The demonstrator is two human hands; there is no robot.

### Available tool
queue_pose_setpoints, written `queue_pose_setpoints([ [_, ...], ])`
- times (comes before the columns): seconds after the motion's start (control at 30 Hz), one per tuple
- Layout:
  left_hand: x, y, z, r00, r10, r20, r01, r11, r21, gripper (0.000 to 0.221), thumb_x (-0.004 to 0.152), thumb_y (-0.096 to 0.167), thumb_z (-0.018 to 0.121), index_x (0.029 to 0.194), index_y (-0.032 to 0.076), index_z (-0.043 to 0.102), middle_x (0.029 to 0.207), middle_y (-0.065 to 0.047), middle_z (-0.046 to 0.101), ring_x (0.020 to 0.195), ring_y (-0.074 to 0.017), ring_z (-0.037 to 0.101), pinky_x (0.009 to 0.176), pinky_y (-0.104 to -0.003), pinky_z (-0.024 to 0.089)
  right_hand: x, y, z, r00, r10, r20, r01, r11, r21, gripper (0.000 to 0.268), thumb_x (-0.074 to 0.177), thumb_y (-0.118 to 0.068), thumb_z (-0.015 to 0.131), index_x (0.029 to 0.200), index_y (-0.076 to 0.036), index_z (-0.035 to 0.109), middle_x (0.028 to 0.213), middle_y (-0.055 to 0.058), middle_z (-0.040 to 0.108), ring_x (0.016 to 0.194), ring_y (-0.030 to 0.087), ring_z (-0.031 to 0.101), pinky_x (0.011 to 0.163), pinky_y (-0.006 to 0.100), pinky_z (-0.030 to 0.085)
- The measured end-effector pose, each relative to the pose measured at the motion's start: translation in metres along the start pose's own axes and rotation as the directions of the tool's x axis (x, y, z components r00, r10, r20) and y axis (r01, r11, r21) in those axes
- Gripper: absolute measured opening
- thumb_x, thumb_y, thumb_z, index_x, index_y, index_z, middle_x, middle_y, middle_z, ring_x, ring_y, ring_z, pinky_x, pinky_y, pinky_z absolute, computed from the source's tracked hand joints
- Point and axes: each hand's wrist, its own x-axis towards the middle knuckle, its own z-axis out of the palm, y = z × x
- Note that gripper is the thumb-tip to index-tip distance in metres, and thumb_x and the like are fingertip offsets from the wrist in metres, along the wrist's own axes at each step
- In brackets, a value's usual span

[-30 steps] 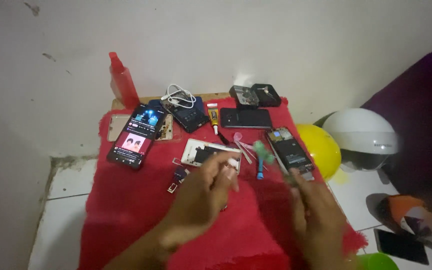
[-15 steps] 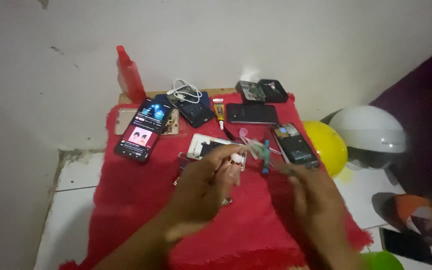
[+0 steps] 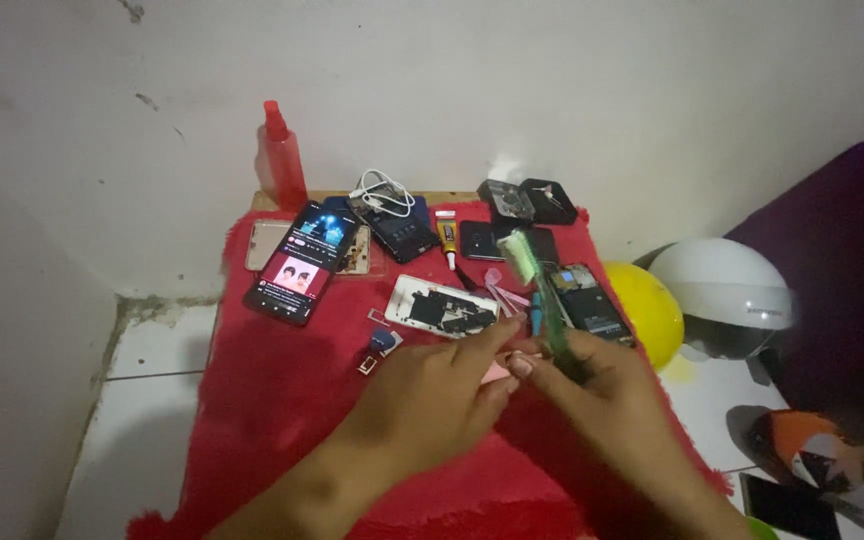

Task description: Inspecting and manipulating a small circuit board using a handheld inspection light and tweezers on a repair bench.

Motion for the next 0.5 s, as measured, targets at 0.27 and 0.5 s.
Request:
queue_pose_setpoints([
  [0.27, -0.003, -0.008, 0.002, 0.994, -0.010, -0.106, 0.024, 0.991, 0.131, 0.023, 0.099, 0.038, 0.057, 0.101, 0.017, 0.068, 0.082, -0.002, 0.074, 0.064, -0.0295, 0.069, 0.040, -0.047, 0.046, 0.017, 0.002, 0.005, 0.999, 0.024, 0.043, -0.020, 0.996, -0.082, 0.014, 0.090, -0.022, 0.078, 0.085, -0.012, 0.084, 0.078, 0.003, 0.082, 0.070, 0.015, 0.068, 0.065, 0.030, 0.051],
  [0.5, -0.002, -0.026, 0.004, 0.960, -0.162, -0.226, 0.202, 0.966, 0.164, 0.048, 0.098, 0.057, 0.059, 0.071, 0.017, 0.060, 0.056, -0.002, 0.063, 0.048, -0.0284, 0.063, 0.042, -0.046, 0.043, 0.104, 0.021, -0.032, 0.959, -0.130, -0.251, 0.013, 0.908, -0.419, 0.038, 0.093, -0.056, 0.067, 0.084, -0.020, 0.072, 0.063, 0.001, 0.063, 0.062, 0.015, 0.057, 0.061, 0.037, 0.045],
])
